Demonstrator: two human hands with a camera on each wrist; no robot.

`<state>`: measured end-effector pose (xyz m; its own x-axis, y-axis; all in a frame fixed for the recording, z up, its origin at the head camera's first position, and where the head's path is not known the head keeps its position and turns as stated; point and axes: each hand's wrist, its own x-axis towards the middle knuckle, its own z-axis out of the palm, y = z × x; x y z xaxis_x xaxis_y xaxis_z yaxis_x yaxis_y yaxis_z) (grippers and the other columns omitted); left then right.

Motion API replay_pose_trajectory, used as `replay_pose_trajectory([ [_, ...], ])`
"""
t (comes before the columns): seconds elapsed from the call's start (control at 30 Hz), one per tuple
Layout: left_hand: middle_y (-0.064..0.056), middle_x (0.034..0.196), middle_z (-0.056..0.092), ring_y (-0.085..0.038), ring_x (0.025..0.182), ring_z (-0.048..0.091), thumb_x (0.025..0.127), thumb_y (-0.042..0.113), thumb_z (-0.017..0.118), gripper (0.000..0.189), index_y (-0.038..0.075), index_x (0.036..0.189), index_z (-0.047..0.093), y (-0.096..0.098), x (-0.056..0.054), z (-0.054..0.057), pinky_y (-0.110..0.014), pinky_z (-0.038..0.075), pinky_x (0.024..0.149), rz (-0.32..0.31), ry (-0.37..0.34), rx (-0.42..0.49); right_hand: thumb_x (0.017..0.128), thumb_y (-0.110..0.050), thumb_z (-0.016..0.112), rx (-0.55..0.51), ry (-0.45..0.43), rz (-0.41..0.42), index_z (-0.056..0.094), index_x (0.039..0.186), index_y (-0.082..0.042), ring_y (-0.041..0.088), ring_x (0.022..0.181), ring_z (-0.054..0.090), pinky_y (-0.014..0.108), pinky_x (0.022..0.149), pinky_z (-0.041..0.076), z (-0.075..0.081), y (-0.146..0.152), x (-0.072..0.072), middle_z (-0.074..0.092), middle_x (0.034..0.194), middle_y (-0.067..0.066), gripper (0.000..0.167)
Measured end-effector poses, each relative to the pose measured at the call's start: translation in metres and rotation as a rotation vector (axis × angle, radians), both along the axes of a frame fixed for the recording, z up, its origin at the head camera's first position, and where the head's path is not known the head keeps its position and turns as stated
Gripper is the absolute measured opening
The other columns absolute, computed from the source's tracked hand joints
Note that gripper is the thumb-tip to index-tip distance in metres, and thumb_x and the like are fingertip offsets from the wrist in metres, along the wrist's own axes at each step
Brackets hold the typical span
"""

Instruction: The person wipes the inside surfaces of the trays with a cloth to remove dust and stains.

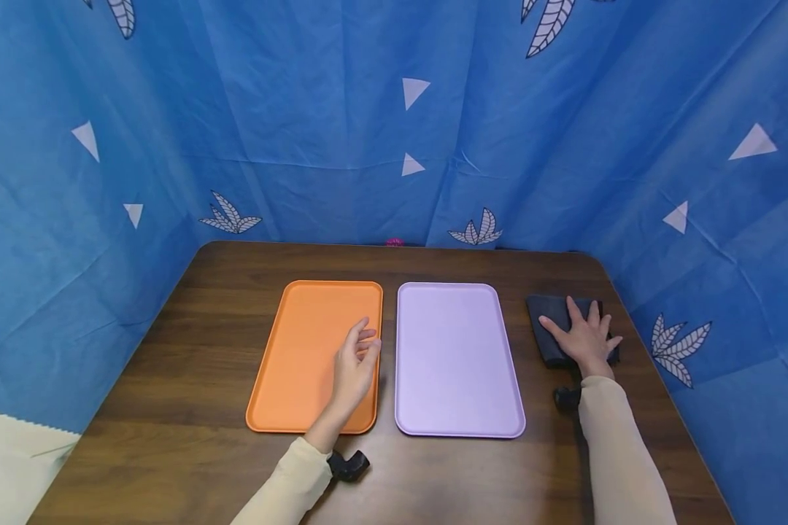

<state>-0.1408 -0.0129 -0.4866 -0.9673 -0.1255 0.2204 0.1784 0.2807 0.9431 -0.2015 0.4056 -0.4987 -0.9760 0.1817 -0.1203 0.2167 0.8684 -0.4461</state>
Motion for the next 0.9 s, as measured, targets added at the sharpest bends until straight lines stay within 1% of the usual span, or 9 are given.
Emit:
replay_pose_trajectory([
  [0.07, -0.023, 0.115, 0.064, -0.031, 0.096, 0.066, 0.093, 0.009, 0.060, 0.045, -0.002, 0.136, 0.051, 0.002, 0.001, -0.001, -0.040, 0.056, 0.082, -0.002, -0.002, -0.001, 0.090, -0.069, 0.045, 0.010, -0.014, -0.019, 0.002, 0.156, -0.008, 0.070, 0.133, -0.012, 0.086, 0.093, -0.003, -0.001, 0.000, 0.000, -0.019, 0.150, 0.043, 0.099],
  [0.17, -0.023, 0.115, 0.065, -0.031, 0.095, 0.066, 0.093, 0.009, 0.060, 0.045, -0.003, 0.135, 0.051, 0.004, 0.001, -0.003, -0.040, 0.056, 0.082, -0.007, 0.001, -0.003, 0.090, -0.072, 0.043, 0.029, -0.038, -0.049, -0.001, 0.156, -0.008, 0.073, 0.131, -0.006, 0.084, 0.095, 0.001, -0.003, 0.001, 0.000, -0.019, 0.147, 0.046, 0.101],
  [0.27, -0.023, 0.114, 0.066, -0.030, 0.093, 0.067, 0.093, 0.009, 0.060, 0.044, -0.003, 0.135, 0.051, 0.005, 0.001, -0.007, -0.037, 0.057, 0.080, -0.013, 0.007, -0.010, 0.089, -0.074, 0.039, 0.064, -0.051, -0.067, -0.002, 0.155, -0.007, 0.073, 0.127, 0.004, 0.081, 0.095, 0.006, -0.006, -0.002, -0.001, -0.011, 0.145, 0.051, 0.102],
  [0.37, -0.022, 0.112, 0.067, -0.028, 0.090, 0.068, 0.093, 0.008, 0.060, 0.043, -0.002, 0.134, 0.053, 0.007, 0.000, -0.010, -0.032, 0.056, 0.078, -0.011, 0.011, -0.019, 0.089, -0.076, 0.035, 0.095, -0.040, -0.075, 0.000, 0.155, -0.007, 0.069, 0.123, 0.011, 0.075, 0.093, 0.012, -0.010, -0.007, -0.002, -0.001, 0.144, 0.052, 0.102],
  [0.47, -0.020, 0.111, 0.068, -0.026, 0.089, 0.068, 0.092, 0.008, 0.060, 0.043, -0.002, 0.133, 0.053, 0.008, 0.000, -0.012, -0.028, 0.055, 0.076, -0.007, 0.010, -0.026, 0.090, -0.075, 0.035, 0.125, 0.012, -0.083, 0.006, 0.156, -0.008, 0.063, 0.118, 0.019, 0.068, 0.088, 0.020, -0.014, -0.014, -0.004, 0.010, 0.141, 0.051, 0.099],
  [0.57, -0.018, 0.110, 0.068, -0.025, 0.088, 0.068, 0.092, 0.008, 0.059, 0.042, -0.002, 0.133, 0.053, 0.010, 0.000, -0.012, -0.027, 0.055, 0.076, -0.008, 0.010, -0.033, 0.092, -0.071, 0.040, 0.140, 0.087, -0.100, 0.017, 0.155, -0.008, 0.056, 0.112, 0.028, 0.062, 0.085, 0.024, -0.017, -0.019, -0.004, 0.022, 0.138, 0.047, 0.092],
  [0.77, -0.016, 0.109, 0.069, -0.025, 0.089, 0.068, 0.093, 0.007, 0.058, 0.041, -0.002, 0.133, 0.054, 0.020, 0.000, -0.012, -0.027, 0.054, 0.076, -0.032, -0.025, -0.019, 0.095, -0.058, 0.051, 0.094, 0.207, -0.118, 0.036, 0.150, -0.012, 0.047, 0.103, 0.042, 0.058, 0.088, 0.034, -0.021, -0.027, -0.003, 0.041, 0.127, 0.037, 0.074],
  [0.83, -0.017, 0.110, 0.068, -0.025, 0.091, 0.067, 0.093, 0.007, 0.057, 0.042, -0.001, 0.134, 0.053, 0.025, -0.001, -0.014, -0.026, 0.054, 0.077, -0.037, -0.044, -0.017, 0.095, -0.054, 0.054, 0.083, 0.240, -0.123, 0.040, 0.149, -0.013, 0.044, 0.099, 0.046, 0.056, 0.084, 0.039, -0.023, -0.029, -0.003, 0.045, 0.123, 0.033, 0.069],
  [0.9, -0.018, 0.110, 0.068, -0.025, 0.092, 0.067, 0.092, 0.006, 0.058, 0.042, -0.001, 0.133, 0.054, 0.030, -0.003, -0.017, -0.027, 0.055, 0.076, -0.030, -0.039, -0.033, 0.094, -0.051, 0.057, 0.080, 0.270, -0.131, 0.043, 0.147, -0.014, 0.040, 0.091, 0.048, 0.052, 0.075, 0.042, -0.024, -0.031, -0.003, 0.048, 0.118, 0.031, 0.066],
])
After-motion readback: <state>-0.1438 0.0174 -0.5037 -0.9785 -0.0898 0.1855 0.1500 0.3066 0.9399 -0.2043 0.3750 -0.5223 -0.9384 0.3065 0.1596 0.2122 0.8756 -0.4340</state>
